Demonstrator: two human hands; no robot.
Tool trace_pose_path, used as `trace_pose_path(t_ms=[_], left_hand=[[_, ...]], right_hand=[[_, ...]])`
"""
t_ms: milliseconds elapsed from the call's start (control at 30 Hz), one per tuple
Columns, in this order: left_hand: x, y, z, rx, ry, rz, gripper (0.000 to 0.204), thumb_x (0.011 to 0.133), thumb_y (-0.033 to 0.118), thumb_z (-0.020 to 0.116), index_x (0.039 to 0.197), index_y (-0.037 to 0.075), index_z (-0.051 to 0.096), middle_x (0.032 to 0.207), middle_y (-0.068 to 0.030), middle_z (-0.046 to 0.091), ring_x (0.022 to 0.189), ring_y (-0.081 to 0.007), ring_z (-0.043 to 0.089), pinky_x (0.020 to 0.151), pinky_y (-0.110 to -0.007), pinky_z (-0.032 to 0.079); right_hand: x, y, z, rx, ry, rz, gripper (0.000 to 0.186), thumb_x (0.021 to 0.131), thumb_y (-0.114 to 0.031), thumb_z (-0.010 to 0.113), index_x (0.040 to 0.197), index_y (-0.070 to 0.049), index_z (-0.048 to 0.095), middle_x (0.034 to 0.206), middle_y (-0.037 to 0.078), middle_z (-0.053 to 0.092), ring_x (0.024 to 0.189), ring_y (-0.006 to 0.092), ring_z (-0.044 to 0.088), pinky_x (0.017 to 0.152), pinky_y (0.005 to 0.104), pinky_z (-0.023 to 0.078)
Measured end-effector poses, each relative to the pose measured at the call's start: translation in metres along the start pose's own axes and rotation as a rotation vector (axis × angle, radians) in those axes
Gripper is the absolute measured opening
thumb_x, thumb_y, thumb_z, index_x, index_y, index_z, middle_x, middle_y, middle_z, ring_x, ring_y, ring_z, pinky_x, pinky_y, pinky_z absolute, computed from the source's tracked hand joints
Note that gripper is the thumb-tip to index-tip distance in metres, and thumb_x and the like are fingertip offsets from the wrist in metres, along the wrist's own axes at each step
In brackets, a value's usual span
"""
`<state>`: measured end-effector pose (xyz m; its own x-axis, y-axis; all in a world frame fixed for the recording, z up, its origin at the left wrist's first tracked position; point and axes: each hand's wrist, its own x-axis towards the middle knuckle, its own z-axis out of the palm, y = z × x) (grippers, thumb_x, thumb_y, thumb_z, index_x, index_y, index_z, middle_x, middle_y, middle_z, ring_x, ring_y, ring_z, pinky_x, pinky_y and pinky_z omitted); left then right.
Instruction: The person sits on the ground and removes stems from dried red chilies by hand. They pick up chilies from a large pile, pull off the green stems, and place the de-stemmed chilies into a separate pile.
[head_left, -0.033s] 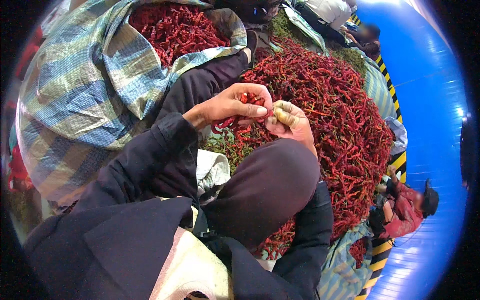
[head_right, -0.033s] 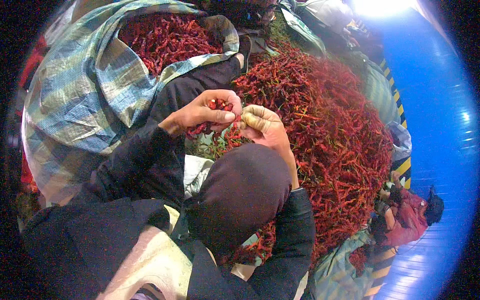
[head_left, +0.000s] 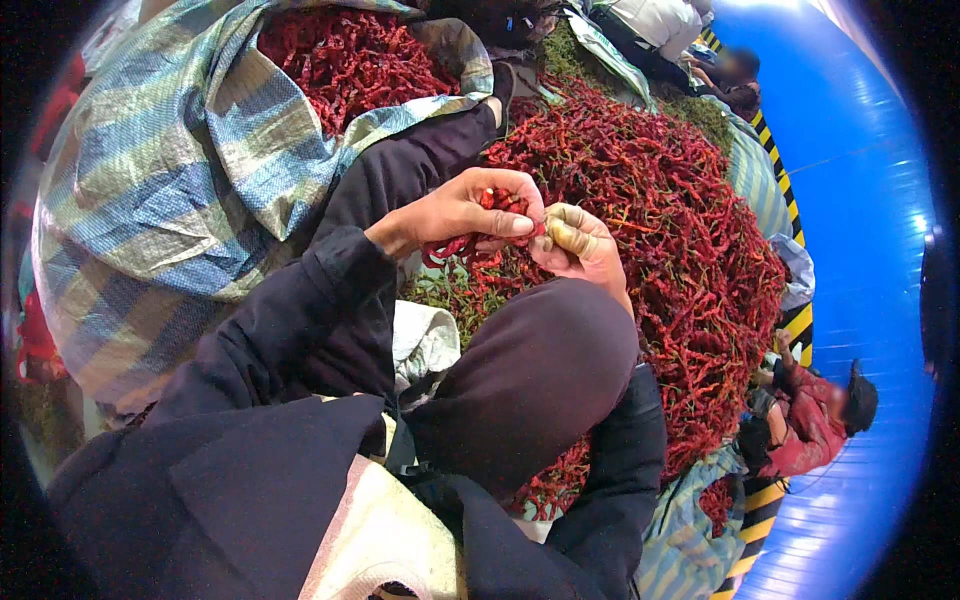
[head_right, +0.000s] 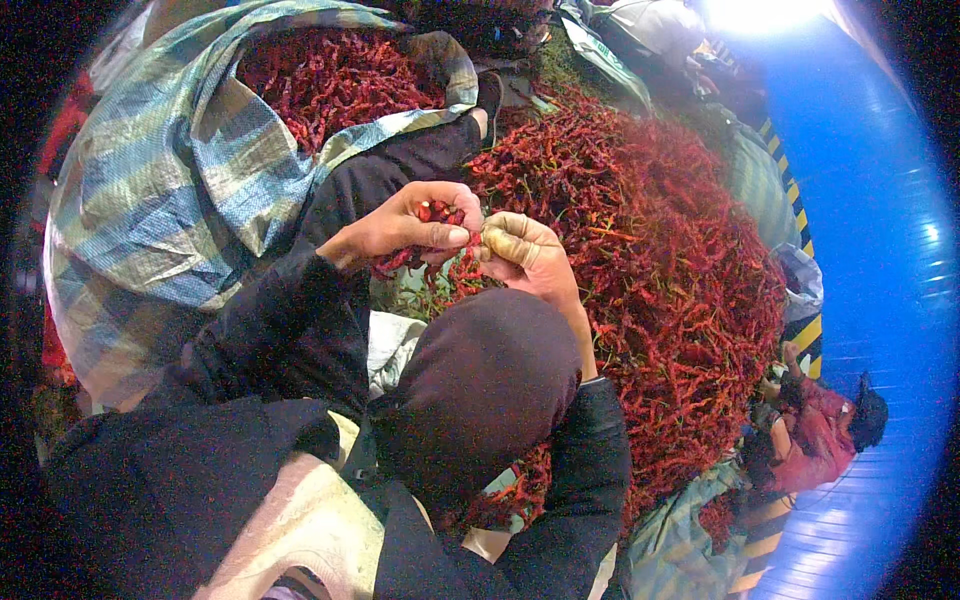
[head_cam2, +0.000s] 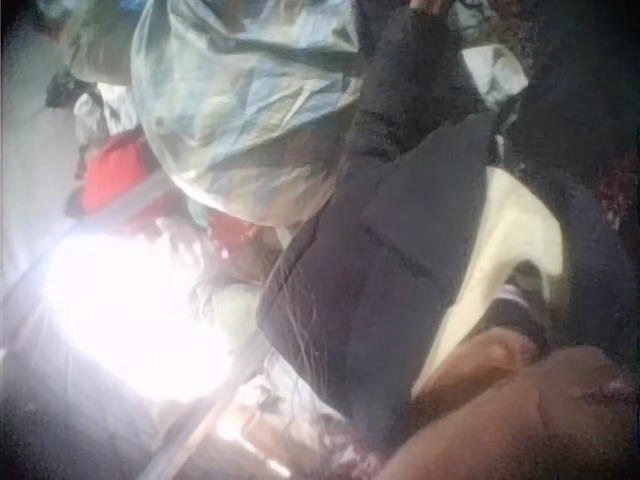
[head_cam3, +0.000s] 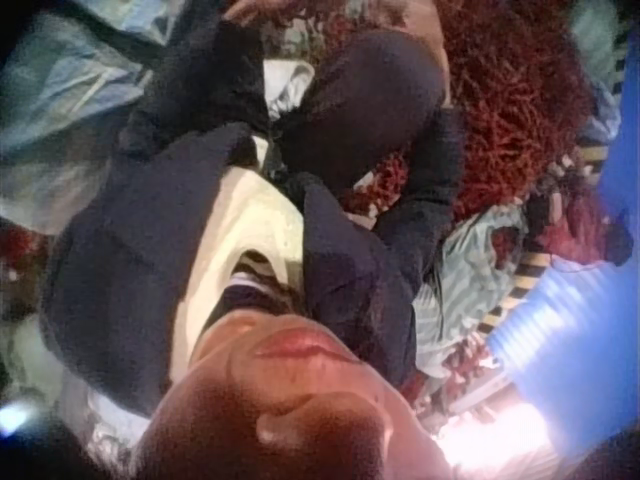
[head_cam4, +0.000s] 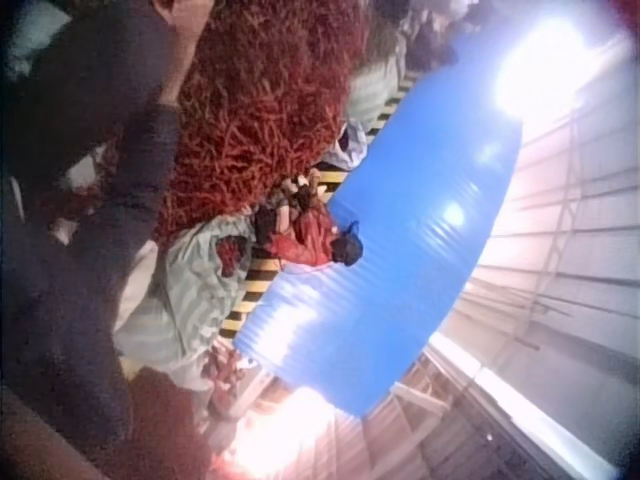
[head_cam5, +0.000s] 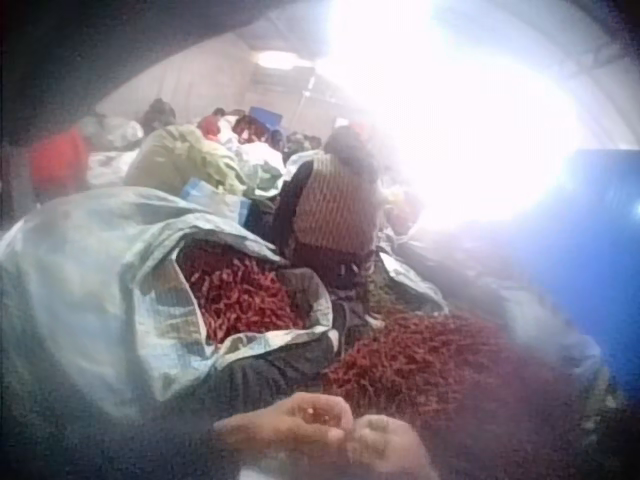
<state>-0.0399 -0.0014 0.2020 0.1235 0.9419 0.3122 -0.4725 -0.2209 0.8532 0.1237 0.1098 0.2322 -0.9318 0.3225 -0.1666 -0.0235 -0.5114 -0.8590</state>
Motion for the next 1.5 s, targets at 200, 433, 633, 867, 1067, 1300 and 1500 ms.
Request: trace_pose_path(t_ms=[200,433,633,867,1067,1300,1500], left_hand=[[0.004,0.001,-0.005,0.127,0.102,0.066,0.011,0.082,0.013,0.059,0.088,0.004,0.056,0.071,0.0011,0.05,0.057,-0.0055,0.046,0.048,-0.02,0.036],[0.001,0.0,-0.022,0.343,0.139,0.171,0.011,0.081,0.01,0.061,0.09,0.005,0.056,0.084,0.0018,0.053,0.076,-0.0042,0.048,0.066,-0.019,0.039],[-0.001,0.026,-0.046,0.51,0.295,0.165,0.02,0.076,0.01,0.066,0.092,0.006,0.055,0.087,-0.0015,0.056,0.084,-0.0082,0.051,0.077,-0.024,0.041],[-0.006,0.111,-0.195,0.728,0.684,-0.089,0.034,0.072,0.016,0.067,0.1,0.002,0.054,0.091,-0.0059,0.055,0.086,-0.012,0.052,0.08,-0.026,0.041],[-0.047,0.196,-0.298,1.613,0.813,-0.399,0.066,0.071,0.031,0.065,0.122,-0.002,0.042,0.119,-0.0171,0.048,0.111,-0.0255,0.044,0.096,-0.033,0.032],[-0.041,0.181,-0.268,1.534,0.424,-0.428,0.045,0.077,0.026,0.061,0.111,-0.003,0.052,0.105,-0.0129,0.057,0.099,-0.0206,0.052,0.088,-0.032,0.04],[-0.047,0.127,-0.226,1.357,0.306,-0.267,0.028,0.077,0.017,0.058,0.099,-0.001,0.059,0.092,-0.0086,0.06,0.084,-0.0163,0.057,0.078,-0.028,0.045]], right_hand=[[0.01,0.011,0.002,0.152,0.007,-0.143,0.013,0.083,-0.008,0.056,0.093,0.0,0.058,0.074,0.005,0.059,0.058,0.0103,0.047,0.053,0.0227,0.038],[0.011,0.005,-0.001,0.036,0.192,-0.387,0.009,0.081,-0.008,0.058,0.084,0.001,0.058,0.07,0.003,0.056,0.053,0.0073,0.043,0.05,0.0215,0.035],[0.002,-0.014,0.002,-0.623,0.459,-0.182,0.017,0.077,-0.004,0.061,0.091,0.003,0.058,0.082,0.007,0.061,0.069,0.012,0.055,0.064,0.023,0.044],[-0.03,-0.061,-0.002,-0.806,0.58,-0.154,0.025,0.074,0.002,0.046,0.095,0.004,0.059,0.092,0.008,0.062,0.089,0.017,0.056,0.084,0.0278,0.042],[-0.039,-0.076,-0.022,-0.776,0.567,-0.191,0.02,0.075,0.002,0.048,0.091,0.002,0.06,0.088,0.006,0.062,0.083,0.0136,0.057,0.079,0.0246,0.042],[-0.05,-0.074,-0.03,-0.785,0.557,-0.182,0.02,0.073,0.001,0.048,0.089,0.002,0.06,0.087,0.005,0.062,0.08,0.0115,0.056,0.075,0.0229,0.042],[-0.074,-0.069,-0.018,-0.989,0.526,-0.104,0.024,0.072,-0.005,0.048,0.091,0.002,0.061,0.086,0.005,0.061,0.08,0.0139,0.055,0.075,0.0254,0.042]])
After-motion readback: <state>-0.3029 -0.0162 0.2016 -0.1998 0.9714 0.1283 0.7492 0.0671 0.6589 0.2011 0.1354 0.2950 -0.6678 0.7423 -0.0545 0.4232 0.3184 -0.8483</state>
